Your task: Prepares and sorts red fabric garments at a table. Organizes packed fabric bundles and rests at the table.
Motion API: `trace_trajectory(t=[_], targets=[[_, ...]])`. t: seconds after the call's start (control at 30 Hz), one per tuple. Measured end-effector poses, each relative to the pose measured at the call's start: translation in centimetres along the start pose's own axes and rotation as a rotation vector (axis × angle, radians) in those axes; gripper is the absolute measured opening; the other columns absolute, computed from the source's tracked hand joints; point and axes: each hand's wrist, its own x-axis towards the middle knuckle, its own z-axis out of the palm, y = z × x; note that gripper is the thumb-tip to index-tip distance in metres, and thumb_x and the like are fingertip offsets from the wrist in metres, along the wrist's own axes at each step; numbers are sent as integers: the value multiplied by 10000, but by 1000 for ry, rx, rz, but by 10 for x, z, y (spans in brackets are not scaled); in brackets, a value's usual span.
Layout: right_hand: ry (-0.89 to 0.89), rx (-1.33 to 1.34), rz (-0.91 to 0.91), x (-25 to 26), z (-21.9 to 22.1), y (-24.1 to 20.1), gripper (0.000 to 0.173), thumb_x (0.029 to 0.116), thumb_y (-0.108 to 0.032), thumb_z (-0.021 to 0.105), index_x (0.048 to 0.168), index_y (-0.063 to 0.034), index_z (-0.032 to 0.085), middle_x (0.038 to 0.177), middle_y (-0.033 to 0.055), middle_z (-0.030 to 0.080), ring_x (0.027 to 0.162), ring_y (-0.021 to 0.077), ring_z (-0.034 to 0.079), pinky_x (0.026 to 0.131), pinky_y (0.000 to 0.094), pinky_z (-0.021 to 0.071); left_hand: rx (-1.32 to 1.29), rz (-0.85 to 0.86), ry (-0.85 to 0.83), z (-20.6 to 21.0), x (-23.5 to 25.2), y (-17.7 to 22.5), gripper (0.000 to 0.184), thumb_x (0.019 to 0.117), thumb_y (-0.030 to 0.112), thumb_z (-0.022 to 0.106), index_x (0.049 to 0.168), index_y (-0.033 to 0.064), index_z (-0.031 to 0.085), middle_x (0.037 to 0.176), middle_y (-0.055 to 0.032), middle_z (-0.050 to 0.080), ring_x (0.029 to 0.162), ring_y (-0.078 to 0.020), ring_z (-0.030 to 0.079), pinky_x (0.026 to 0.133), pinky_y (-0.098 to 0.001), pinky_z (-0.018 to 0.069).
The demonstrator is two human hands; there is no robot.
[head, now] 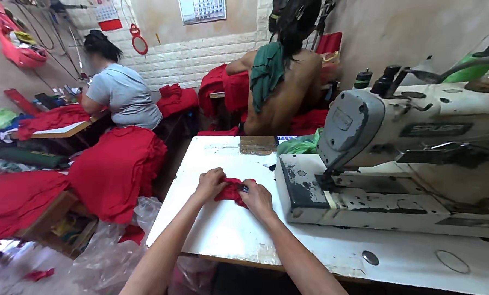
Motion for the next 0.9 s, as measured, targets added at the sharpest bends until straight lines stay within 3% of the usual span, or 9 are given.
trace_trajectory(t=[0.07,0.13,0.2,0.27,0.4,0.5,0.57,0.7,0.9], targets=[[61,28,21,4,-2,0,259,1019,-215,573,1130,-17,697,1070,197,713,1060,362,677,908,559,499,-57,-43,34,1,4,-2,326,1050,202,527,1185,-53,678,1172,-242,686,1166,-380,631,1056,-597,404],[212,176,-38,8,-3,6,273,1032,-213,560,1056,13,710,957,201,705,940,354,683,843,556,508,-251,-66,119,-8,-3,1,342,1073,218,487,1152,-65,662,1046,-217,689,1010,-304,666,961,-501,494],[339,325,-118,11,2,13,270,1027,-200,570,1003,22,721,865,173,690,827,312,668,779,523,518,-435,-83,181,-17,-20,6,310,1078,229,488,1092,-31,656,899,-116,654,806,-166,638,791,-369,538],[402,396,-165,12,7,14,255,1020,-203,586,979,5,727,813,132,676,762,257,648,730,477,518,-536,-93,199,-29,-39,13,255,1073,216,512,1025,8,653,780,-17,605,648,-55,566,631,-250,502],[241,320,-92,5,3,9,362,1005,-325,641,1184,-12,668,946,170,706,881,326,683,814,550,525,-473,-202,235,-43,-71,8,241,1064,178,506,992,15,668,774,-26,611,675,-74,583,666,-281,508],[222,283,-108,1,8,8,478,1044,-396,563,1325,-9,574,1013,201,696,946,362,683,854,571,524,-497,-288,264,-44,-89,-11,260,1059,185,481,977,22,666,818,-46,618,747,-113,595,730,-338,509],[276,227,-178,-3,12,4,434,1070,-348,517,1321,0,581,1027,221,699,947,385,691,835,577,530,-500,-315,262,-44,-100,-16,257,1057,183,489,995,14,672,849,-58,625,788,-121,595,766,-357,503],[204,100,-351,-16,11,-17,355,1034,-301,587,1238,-20,663,1080,200,713,973,367,704,829,565,544,-477,-309,255,-45,-112,-15,239,1044,180,509,1004,14,675,854,-61,634,794,-118,605,775,-355,508],[132,-172,-532,-26,18,-54,227,969,-182,651,1095,-6,719,998,215,710,911,392,712,751,554,553,-468,-284,257,-47,-117,-13,250,1043,191,507,991,15,677,844,-56,629,789,-123,597,772,-360,500]])
